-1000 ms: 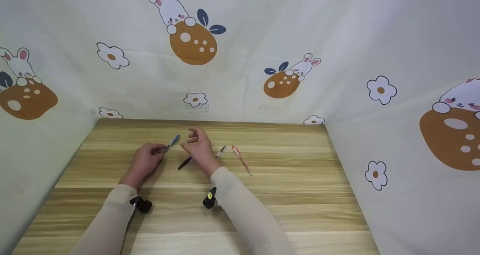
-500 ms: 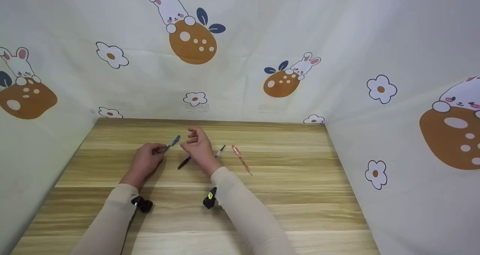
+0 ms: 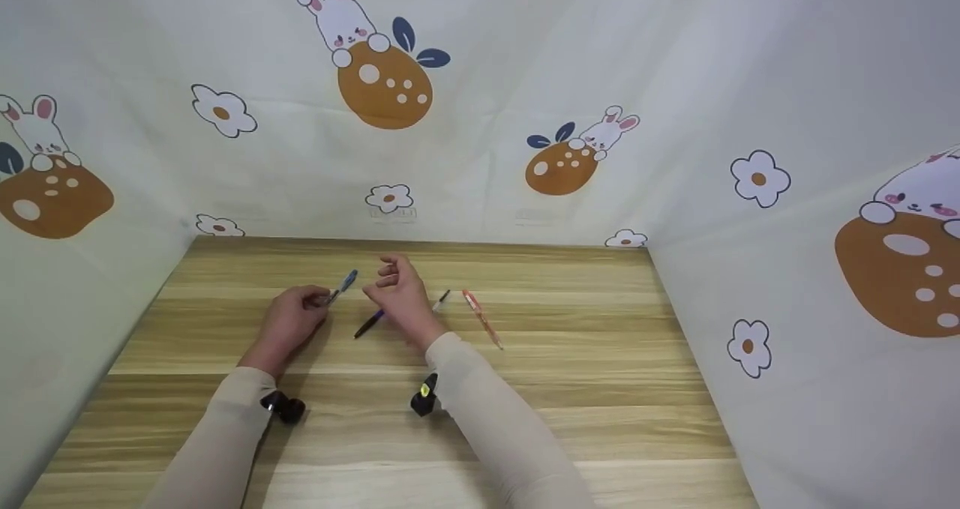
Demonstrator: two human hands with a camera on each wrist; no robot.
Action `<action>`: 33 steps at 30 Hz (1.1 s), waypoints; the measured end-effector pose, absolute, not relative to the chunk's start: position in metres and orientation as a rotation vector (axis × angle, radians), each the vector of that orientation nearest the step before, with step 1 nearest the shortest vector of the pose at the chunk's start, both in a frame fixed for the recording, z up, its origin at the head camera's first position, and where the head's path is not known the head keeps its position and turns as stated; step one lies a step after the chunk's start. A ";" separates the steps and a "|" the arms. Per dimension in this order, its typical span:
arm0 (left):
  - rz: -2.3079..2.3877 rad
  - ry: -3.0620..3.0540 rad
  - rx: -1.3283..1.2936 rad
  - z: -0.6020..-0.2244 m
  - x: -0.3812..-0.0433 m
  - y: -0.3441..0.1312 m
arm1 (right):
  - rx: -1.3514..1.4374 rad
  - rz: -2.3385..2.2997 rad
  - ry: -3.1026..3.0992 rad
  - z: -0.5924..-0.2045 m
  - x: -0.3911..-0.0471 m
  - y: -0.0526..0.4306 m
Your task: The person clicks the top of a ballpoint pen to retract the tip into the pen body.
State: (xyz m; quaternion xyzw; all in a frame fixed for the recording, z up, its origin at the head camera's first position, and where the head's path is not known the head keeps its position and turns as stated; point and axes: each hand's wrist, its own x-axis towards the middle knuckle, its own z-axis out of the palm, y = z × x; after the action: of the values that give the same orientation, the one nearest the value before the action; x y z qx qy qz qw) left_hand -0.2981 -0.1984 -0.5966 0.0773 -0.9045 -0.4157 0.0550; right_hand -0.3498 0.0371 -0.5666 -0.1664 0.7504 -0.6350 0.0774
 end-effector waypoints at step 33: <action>-1.426 -2.687 0.115 -0.583 -0.302 -0.163 | -0.544 -1.777 2.372 -0.567 -0.349 0.092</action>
State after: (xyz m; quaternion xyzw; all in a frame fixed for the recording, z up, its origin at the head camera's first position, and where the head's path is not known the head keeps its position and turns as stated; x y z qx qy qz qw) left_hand -0.3016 -0.1627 -0.5831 0.0378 -0.8816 -0.4679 0.0485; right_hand -0.3493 0.0923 -0.5666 -0.1803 0.7857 -0.5883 0.0640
